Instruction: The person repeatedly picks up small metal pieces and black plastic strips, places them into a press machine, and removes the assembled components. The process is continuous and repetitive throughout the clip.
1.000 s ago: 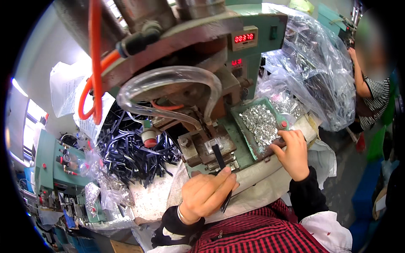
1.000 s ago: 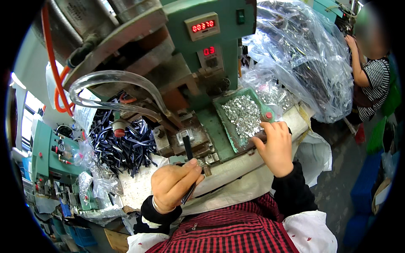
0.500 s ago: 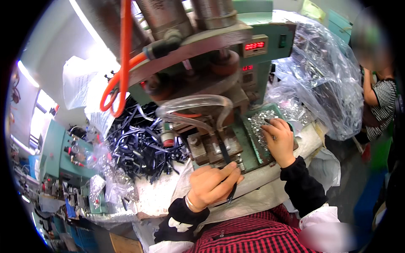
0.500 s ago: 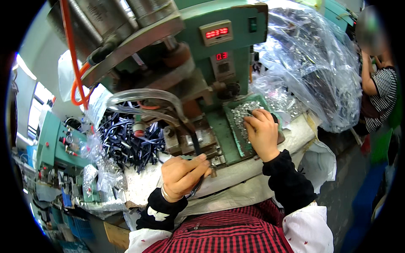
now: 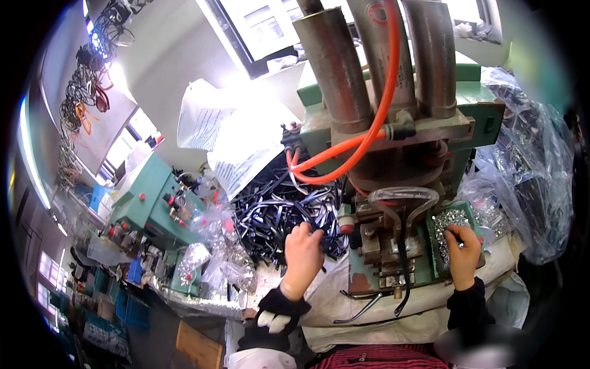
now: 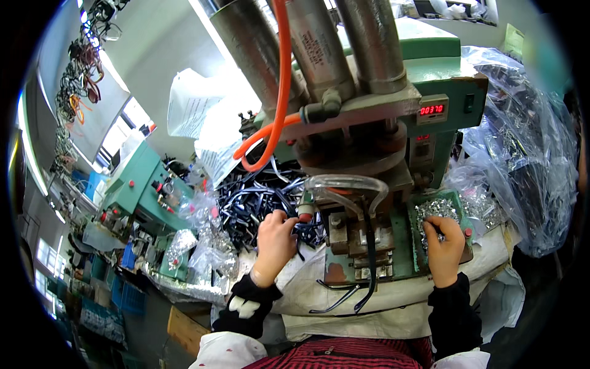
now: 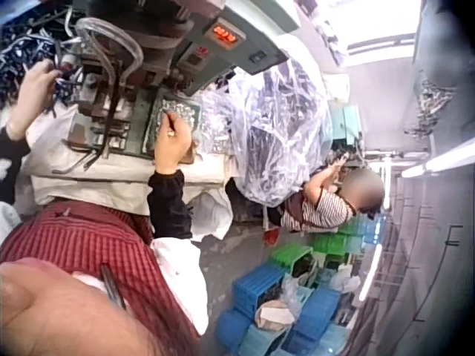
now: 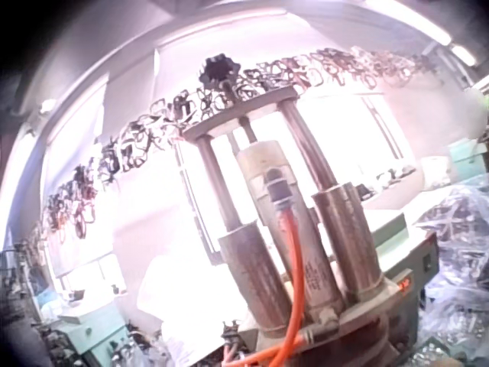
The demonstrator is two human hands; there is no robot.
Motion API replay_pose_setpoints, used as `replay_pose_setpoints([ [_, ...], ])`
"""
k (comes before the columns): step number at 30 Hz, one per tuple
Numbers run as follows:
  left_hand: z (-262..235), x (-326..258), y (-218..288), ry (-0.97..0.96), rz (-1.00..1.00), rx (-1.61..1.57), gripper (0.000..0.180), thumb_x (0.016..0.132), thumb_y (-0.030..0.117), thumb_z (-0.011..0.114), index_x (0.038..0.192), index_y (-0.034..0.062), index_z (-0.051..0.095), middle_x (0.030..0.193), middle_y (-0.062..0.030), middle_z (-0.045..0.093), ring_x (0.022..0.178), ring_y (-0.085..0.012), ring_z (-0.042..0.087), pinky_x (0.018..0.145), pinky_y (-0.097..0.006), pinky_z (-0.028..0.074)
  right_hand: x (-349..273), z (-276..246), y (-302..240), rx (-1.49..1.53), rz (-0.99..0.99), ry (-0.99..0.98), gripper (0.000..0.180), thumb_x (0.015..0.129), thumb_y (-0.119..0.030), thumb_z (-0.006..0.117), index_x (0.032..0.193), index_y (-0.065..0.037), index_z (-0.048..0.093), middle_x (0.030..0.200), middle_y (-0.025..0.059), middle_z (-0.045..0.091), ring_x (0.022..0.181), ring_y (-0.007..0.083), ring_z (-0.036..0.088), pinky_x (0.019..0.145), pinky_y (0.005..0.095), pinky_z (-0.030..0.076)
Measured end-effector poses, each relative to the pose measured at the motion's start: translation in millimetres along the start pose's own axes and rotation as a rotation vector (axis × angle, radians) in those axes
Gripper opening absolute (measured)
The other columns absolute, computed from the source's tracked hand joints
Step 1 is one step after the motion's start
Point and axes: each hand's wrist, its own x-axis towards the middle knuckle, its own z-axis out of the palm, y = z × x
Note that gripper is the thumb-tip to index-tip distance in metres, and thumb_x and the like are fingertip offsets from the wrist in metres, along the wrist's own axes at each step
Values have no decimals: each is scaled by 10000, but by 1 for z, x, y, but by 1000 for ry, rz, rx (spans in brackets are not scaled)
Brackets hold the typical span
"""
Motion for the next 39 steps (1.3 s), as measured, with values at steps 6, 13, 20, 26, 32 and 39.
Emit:
replay_pose_setpoints([
  [6, 68, -24, -56, 36, -49, -125, 103, 757, 59, 698, 834, 67, 766, 936, -119, 632, 912, -327, 640, 787, -426, 535, -18, -18, 17, -74, 46, 24, 94, 880, 5, 713, 973, 12, 730, 892, 124, 714, 845, 240, 677, 776, 326, 519],
  [13, 47, -18, -59, 89, 28, -132, 173, 825, 24, 699, 994, 38, 733, 1008, -139, 710, 915, -344, 683, 799, -415, 541, -36, -49, 0, -74, 173, 102, 92, 877, 9, 693, 967, 1, 712, 912, 88, 700, 830, 184, 660, 739, 308, 509],
  [20, 37, -4, 1, 498, -238, -624, 113, 1017, 53, 607, 1088, -19, 657, 881, -74, 669, 758, -175, 617, 699, -322, 496, 8, 29, -66, 207, -166, -118, 192, 832, 32, 716, 1020, 9, 684, 962, 138, 685, 855, 261, 670, 774, 338, 522],
  [26, -23, -18, 60, 513, -334, -1143, 143, 1050, 106, 590, 1037, -28, 640, 1001, -135, 722, 701, -129, 645, 591, -206, 475, -18, 62, -74, 583, 215, -96, 314, 882, 34, 719, 1179, 15, 623, 1043, 70, 688, 945, 135, 662, 855, 267, 518],
  [32, -74, 34, 99, 515, -119, -1238, 116, 994, 42, 635, 1018, -70, 616, 931, -171, 693, 795, -197, 661, 655, -259, 547, -5, 65, -99, 892, 383, -233, 420, 895, 50, 674, 1294, 19, 546, 1129, 73, 683, 998, 108, 639, 906, 246, 491],
  [39, -49, -7, 116, 483, 311, -812, 76, 841, 3, 773, 887, 34, 721, 873, -113, 737, 777, -261, 728, 699, -331, 597, -7, 11, -97, 444, 110, -368, 424, 892, -32, 652, 1313, -19, 605, 1153, 165, 702, 1121, 248, 650, 987, 338, 485],
])
